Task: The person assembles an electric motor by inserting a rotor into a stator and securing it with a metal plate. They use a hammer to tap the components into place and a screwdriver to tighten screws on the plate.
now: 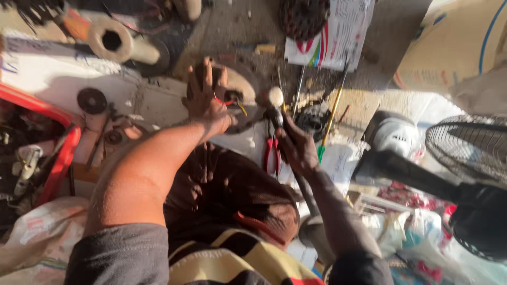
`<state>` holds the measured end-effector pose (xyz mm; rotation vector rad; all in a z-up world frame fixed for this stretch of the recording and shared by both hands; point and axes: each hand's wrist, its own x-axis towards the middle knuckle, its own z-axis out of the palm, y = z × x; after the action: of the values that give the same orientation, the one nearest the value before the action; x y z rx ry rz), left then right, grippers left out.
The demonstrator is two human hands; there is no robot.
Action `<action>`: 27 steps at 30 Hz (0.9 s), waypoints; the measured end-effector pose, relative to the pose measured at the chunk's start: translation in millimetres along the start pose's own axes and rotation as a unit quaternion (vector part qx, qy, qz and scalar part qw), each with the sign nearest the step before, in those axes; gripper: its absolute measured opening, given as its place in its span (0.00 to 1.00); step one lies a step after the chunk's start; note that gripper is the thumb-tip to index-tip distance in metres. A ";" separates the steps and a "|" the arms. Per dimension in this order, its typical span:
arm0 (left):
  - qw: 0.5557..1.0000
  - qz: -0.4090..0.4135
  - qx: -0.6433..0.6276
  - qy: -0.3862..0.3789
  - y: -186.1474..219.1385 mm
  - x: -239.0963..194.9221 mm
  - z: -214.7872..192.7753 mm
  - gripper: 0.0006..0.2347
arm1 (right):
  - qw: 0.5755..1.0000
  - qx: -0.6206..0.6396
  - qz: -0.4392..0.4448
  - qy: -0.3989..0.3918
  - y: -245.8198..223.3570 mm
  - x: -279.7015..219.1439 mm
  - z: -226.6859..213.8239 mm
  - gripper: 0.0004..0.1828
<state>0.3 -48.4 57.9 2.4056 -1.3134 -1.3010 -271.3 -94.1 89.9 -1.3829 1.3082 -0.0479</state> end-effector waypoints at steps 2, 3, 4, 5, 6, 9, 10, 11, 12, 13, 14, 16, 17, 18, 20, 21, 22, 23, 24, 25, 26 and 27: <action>0.999 -0.020 -0.008 -0.025 2.7 -3.2 -2.2 0.57 | 0.996 0.053 0.072 0.020 18.9 -27.8 -1.8 0.35; 1.000 -0.018 -0.012 -0.015 1.8 -5.1 0.1 0.57 | 0.997 -0.030 0.060 0.027 31.7 -39.0 -1.8 0.34; 1.000 -0.016 -0.017 -0.006 0.6 -7.4 2.9 0.57 | 0.992 -0.113 0.049 0.033 44.9 -47.6 -3.1 0.33; 1.000 -0.015 -0.011 -0.008 1.6 -5.2 2.0 0.57 | 0.979 -0.194 0.035 0.042 56.2 -51.8 -4.9 0.32; 1.000 -0.011 -0.007 -0.011 3.9 -2.1 0.7 0.58 | 0.978 -0.199 0.043 0.033 66.2 -54.9 -5.9 0.33; 1.000 -0.009 -0.002 -0.021 3.6 -1.7 -3.0 0.58 | 0.973 -0.223 0.056 0.015 89.0 -56.6 -4.9 0.33; 1.000 -0.010 -0.001 -0.024 3.6 -2.1 -5.0 0.58 | 0.970 -0.237 0.053 0.018 93.9 -55.2 -2.5 0.32; 1.000 -0.011 -0.002 -0.025 4.1 -2.3 -7.5 0.58 | 0.966 -0.251 0.048 0.021 97.6 -51.6 1.5 0.30; 1.000 -0.013 0.000 -0.025 4.2 -2.3 -10.4 0.58 | 0.970 -0.241 0.035 0.025 100.9 -47.0 5.8 0.31; 1.000 -0.012 -0.004 -0.027 4.8 -3.3 -11.0 0.58 | 0.972 -0.232 0.022 0.026 105.0 -43.9 11.1 0.31; 0.999 -0.014 -0.005 -0.030 4.2 -4.6 -11.5 0.58 | 0.974 -0.223 0.010 0.028 109.4 -41.2 17.5 0.31; 0.999 -0.018 -0.017 -0.032 4.3 -6.0 -9.3 0.58 | 0.973 -0.229 -0.012 0.035 117.2 -34.7 24.4 0.30; 0.999 -0.020 -0.026 -0.029 4.3 -4.3 -8.8 0.58 | 0.971 -0.234 -0.027 0.041 119.4 -29.6 24.6 0.29; 0.999 -0.023 -0.034 -0.029 3.1 -3.4 -6.0 0.58 | 0.970 -0.238 -0.036 0.042 121.0 -25.0 23.8 0.29; 0.998 0.015 -0.058 -0.001 -11.2 -7.1 5.9 0.56 | 0.968 -0.242 -0.045 0.040 124.9 -28.6 31.3 0.27; 0.995 0.059 -0.075 0.038 -20.3 -5.0 10.9 0.55 | 0.969 -0.241 -0.041 0.035 122.1 -25.3 30.4 0.27; 0.987 0.103 -0.092 0.077 -31.1 -2.2 16.8 0.54 | 0.969 -0.241 -0.038 0.030 116.6 -22.0 29.3 0.26; 0.970 0.132 -0.148 0.141 -42.7 2.7 23.4 0.52 | 0.970 -0.240 -0.035 0.026 108.3 -19.3 28.7 0.26; 0.944 0.161 -0.203 0.205 -55.6 9.1 30.2 0.50 | 0.962 -0.269 -0.046 -0.003 96.7 -9.8 26.2 0.20; 0.913 0.181 -0.259 0.257 -70.6 6.4 44.1 0.49 | 0.952 -0.298 -0.047 -0.041 85.5 -8.4 24.2 0.14; 0.871 0.134 -0.419 0.218 -84.5 5.9 56.0 0.40 | 0.941 -0.326 -0.049 -0.079 71.5 -6.4 26.8 0.10; 0.799 0.083 -0.569 0.175 -94.0 7.2 65.6 0.32 | 0.961 -0.273 -0.019 -0.027 52.9 -2.0 29.4 0.13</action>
<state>14.7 23.4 -30.6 1.4843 -0.3664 -1.0296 -286.0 -57.4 44.0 -1.8593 1.2999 0.3476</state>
